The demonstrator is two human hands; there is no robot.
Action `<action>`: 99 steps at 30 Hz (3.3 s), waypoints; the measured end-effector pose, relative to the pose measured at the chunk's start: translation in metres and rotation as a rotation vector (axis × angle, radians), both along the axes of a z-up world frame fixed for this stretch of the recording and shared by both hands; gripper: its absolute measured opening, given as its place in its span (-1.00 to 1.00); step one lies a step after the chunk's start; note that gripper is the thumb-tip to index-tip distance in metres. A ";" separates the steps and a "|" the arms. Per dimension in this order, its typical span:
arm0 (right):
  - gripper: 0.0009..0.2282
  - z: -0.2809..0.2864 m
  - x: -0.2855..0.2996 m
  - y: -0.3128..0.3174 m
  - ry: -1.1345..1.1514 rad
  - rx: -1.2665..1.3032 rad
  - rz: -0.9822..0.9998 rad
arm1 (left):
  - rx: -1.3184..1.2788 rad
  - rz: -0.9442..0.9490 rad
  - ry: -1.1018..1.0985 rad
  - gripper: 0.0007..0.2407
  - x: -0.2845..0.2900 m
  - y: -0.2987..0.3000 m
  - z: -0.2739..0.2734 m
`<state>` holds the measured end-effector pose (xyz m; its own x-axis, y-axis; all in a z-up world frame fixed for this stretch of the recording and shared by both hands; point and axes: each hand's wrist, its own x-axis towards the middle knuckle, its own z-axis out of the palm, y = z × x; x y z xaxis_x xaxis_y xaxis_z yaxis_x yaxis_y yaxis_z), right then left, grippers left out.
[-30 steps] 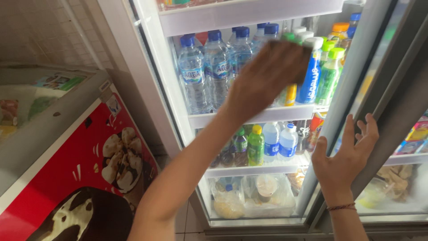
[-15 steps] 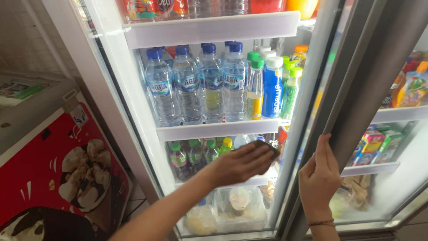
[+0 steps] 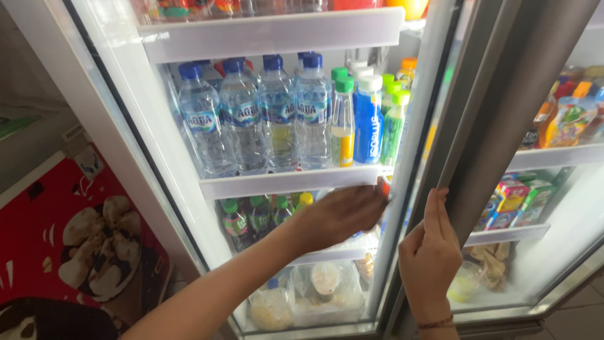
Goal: The person sprays a cleaning solution onto the glass door of a commercial refrigerator and wipes it with a cloth. The person then carries a cardboard box filled with snacks and other items across the store floor.
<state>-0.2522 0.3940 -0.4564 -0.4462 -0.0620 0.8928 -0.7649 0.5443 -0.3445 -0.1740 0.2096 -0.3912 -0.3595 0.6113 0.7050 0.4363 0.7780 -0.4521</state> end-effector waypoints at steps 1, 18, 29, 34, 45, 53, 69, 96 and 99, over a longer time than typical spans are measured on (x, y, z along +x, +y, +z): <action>-0.55 -0.001 0.001 -0.001 -0.018 -0.002 0.005 | -0.159 0.051 0.001 -0.68 0.011 -0.008 -0.011; -0.61 -0.013 -0.013 0.025 -0.196 -0.388 0.388 | -0.098 0.177 0.117 -0.63 -0.091 0.025 -0.016; -0.60 -0.067 0.011 0.055 -0.200 -0.336 0.307 | -0.243 0.083 0.044 -0.72 -0.039 0.020 -0.187; -0.70 -0.095 0.027 0.046 -0.150 -0.303 0.154 | -0.021 0.341 0.246 -0.63 -0.084 0.030 -0.085; -0.70 -0.148 0.046 0.049 -0.206 -0.236 0.133 | -0.180 0.233 0.010 -0.63 -0.050 0.029 -0.227; -0.73 -0.151 0.068 0.021 -0.287 -0.150 0.259 | -0.110 0.058 -0.098 -0.61 -0.014 -0.010 -0.250; -0.76 -0.146 0.118 -0.050 -0.291 -0.133 0.500 | -0.190 0.292 0.010 -0.67 0.070 -0.073 -0.229; -0.78 -0.276 0.162 -0.114 -0.617 -0.011 0.573 | -0.273 0.448 -0.281 -0.57 0.158 -0.148 -0.449; -0.79 -0.287 0.175 -0.127 -0.529 0.083 0.573 | -0.183 0.440 -0.159 -0.60 0.160 -0.165 -0.387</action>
